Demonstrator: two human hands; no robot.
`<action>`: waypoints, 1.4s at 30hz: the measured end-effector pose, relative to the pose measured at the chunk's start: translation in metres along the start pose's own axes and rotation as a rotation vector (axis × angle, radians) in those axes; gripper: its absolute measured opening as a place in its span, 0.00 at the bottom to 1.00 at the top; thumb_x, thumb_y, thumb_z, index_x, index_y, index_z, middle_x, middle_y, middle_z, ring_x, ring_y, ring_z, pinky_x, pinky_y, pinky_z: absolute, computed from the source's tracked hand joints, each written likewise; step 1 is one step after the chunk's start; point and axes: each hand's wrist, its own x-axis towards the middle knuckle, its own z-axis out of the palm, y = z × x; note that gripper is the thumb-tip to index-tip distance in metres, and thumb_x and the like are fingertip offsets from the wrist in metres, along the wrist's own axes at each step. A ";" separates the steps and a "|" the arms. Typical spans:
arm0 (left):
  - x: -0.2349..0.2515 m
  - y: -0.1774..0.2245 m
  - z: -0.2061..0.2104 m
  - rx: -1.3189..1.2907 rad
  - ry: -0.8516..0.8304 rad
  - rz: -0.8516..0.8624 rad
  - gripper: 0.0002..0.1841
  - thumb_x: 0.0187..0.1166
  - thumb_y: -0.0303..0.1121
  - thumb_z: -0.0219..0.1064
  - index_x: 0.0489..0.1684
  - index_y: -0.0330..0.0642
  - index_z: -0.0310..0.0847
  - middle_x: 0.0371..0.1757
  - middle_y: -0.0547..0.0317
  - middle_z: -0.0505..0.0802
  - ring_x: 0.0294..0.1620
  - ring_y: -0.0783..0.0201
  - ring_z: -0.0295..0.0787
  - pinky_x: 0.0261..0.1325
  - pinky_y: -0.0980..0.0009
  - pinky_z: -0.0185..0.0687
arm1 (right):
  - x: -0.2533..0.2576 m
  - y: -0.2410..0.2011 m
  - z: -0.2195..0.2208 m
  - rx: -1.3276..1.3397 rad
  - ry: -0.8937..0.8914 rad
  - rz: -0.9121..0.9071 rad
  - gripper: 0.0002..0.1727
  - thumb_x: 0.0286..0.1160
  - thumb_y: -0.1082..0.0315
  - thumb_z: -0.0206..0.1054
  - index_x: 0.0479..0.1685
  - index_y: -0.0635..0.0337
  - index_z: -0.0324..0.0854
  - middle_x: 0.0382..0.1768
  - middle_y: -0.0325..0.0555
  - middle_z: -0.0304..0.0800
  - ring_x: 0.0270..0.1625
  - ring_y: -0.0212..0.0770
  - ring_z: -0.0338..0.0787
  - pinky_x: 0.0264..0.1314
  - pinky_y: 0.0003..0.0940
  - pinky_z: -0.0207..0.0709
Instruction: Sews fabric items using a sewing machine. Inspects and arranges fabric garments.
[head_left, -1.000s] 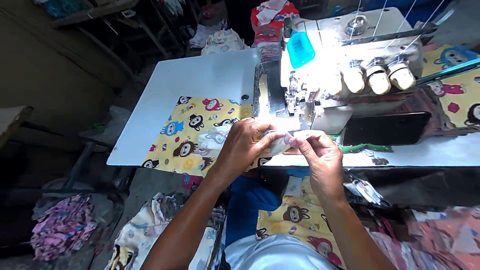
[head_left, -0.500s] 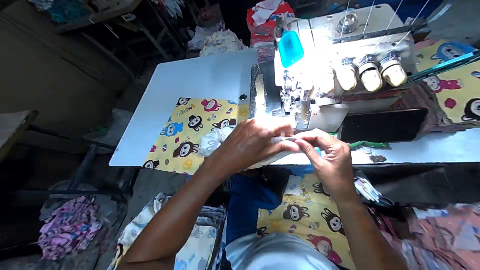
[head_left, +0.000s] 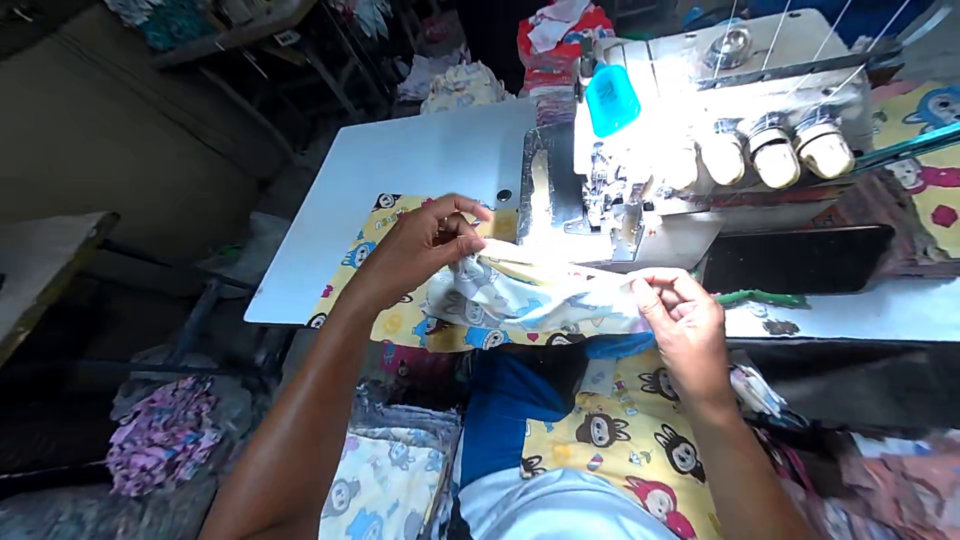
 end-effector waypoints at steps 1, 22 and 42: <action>0.004 0.003 0.003 -0.065 -0.013 0.013 0.14 0.81 0.28 0.67 0.62 0.42 0.76 0.33 0.73 0.87 0.33 0.84 0.83 0.40 0.86 0.80 | -0.001 0.003 -0.001 -0.097 -0.014 -0.002 0.09 0.81 0.67 0.67 0.53 0.59 0.84 0.33 0.33 0.90 0.33 0.19 0.86 0.40 0.15 0.81; 0.026 0.034 0.013 0.285 0.084 0.137 0.09 0.82 0.39 0.66 0.43 0.45 0.89 0.37 0.69 0.89 0.30 0.82 0.75 0.33 0.83 0.67 | -0.005 0.006 0.003 -0.688 -0.049 -0.309 0.10 0.81 0.67 0.65 0.46 0.60 0.92 0.39 0.51 0.92 0.46 0.52 0.91 0.51 0.46 0.83; 0.000 0.075 0.077 0.320 0.346 0.336 0.12 0.82 0.32 0.59 0.54 0.37 0.85 0.35 0.55 0.91 0.24 0.66 0.81 0.24 0.69 0.74 | 0.041 -0.070 0.029 -0.488 -0.092 -0.427 0.12 0.88 0.66 0.61 0.56 0.62 0.85 0.35 0.49 0.89 0.29 0.42 0.86 0.30 0.37 0.79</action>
